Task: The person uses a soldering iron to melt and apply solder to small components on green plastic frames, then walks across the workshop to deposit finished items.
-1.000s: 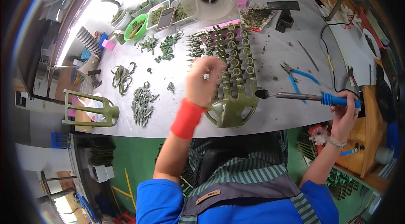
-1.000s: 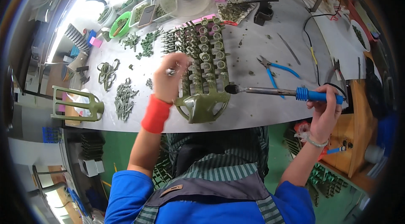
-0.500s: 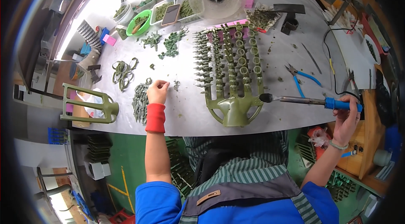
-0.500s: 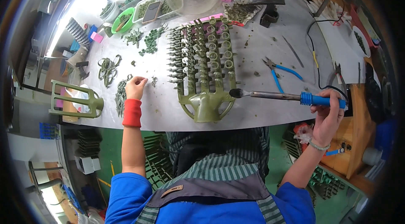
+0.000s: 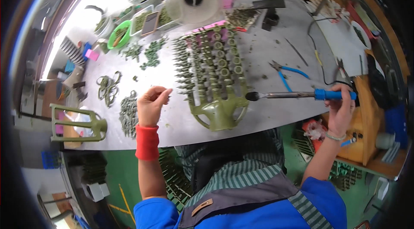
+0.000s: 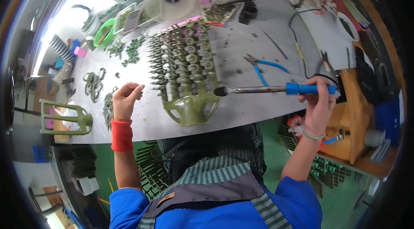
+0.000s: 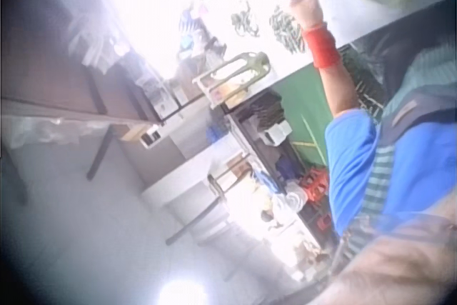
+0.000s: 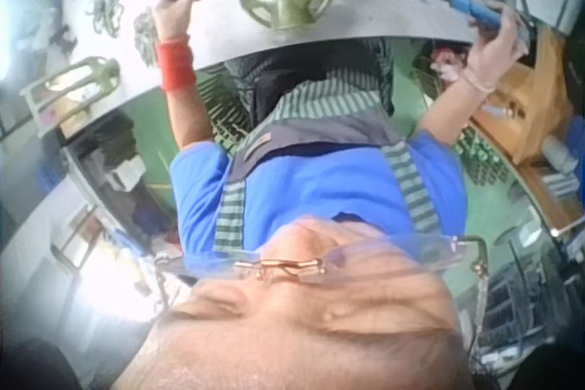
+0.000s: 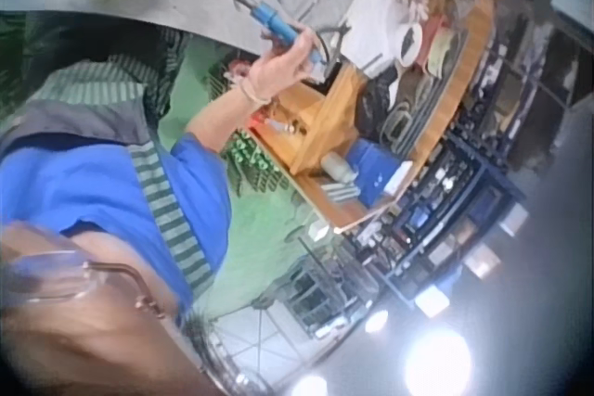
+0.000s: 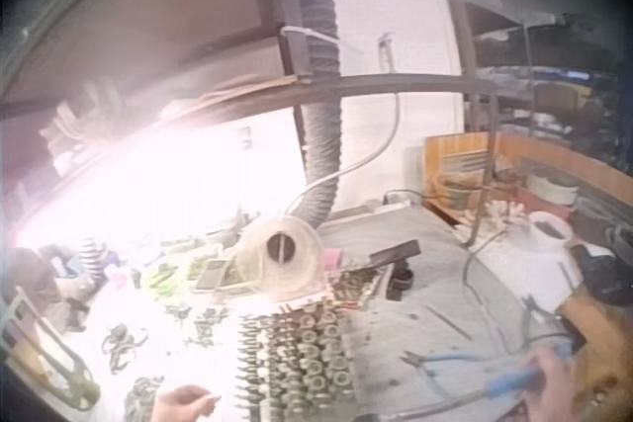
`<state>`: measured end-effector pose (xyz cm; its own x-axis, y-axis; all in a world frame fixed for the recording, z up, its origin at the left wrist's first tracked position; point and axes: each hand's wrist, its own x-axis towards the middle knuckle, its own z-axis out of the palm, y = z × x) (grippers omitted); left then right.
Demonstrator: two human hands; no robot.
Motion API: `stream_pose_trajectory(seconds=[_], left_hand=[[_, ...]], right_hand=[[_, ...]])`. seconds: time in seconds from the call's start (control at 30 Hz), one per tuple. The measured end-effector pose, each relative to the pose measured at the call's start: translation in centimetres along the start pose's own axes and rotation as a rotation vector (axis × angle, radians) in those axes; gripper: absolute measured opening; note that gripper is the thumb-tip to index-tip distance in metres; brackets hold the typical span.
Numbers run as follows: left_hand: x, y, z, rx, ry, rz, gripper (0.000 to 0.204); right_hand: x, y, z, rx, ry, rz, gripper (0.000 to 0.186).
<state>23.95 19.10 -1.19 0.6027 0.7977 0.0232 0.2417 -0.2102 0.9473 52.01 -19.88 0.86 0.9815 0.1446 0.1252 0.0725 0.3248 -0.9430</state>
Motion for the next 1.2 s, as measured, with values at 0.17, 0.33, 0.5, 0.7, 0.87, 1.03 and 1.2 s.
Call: stream_pose_trajectory(seconds=[0.17,0.33,0.5,0.7,0.87,1.03,1.2], left_hand=[[-2.4,5.8,9.7,0.050,-0.340,0.343,0.016],[-2.3,5.8,14.0,0.153,-0.410,0.479,0.016],[-1.3,4.8,16.4,0.522,-0.228,0.900,0.015],[-0.8,4.3,17.6,0.564,-0.164,0.903,0.012],[-0.7,4.5,16.6,0.628,-0.187,0.888,0.018],[-1.4,5.8,12.7,0.506,-0.076,0.819,0.026],[-6.3,-3.5,3.8,-0.536,0.197,-0.172,0.039]], right_hand=[[-0.1,-0.3,0.1,-0.002,-0.009,-0.025,0.020],[0.2,0.9,-0.2,0.035,-0.059,-0.002,0.020],[0.6,2.3,0.5,0.062,-0.064,0.028,0.021],[1.0,3.0,1.2,0.095,-0.131,0.064,0.021],[1.1,1.5,-0.3,0.032,-0.071,0.037,0.021],[1.2,1.0,-2.4,-0.001,0.150,0.027,0.024],[1.7,1.0,-3.6,0.027,0.171,0.033,0.025]])
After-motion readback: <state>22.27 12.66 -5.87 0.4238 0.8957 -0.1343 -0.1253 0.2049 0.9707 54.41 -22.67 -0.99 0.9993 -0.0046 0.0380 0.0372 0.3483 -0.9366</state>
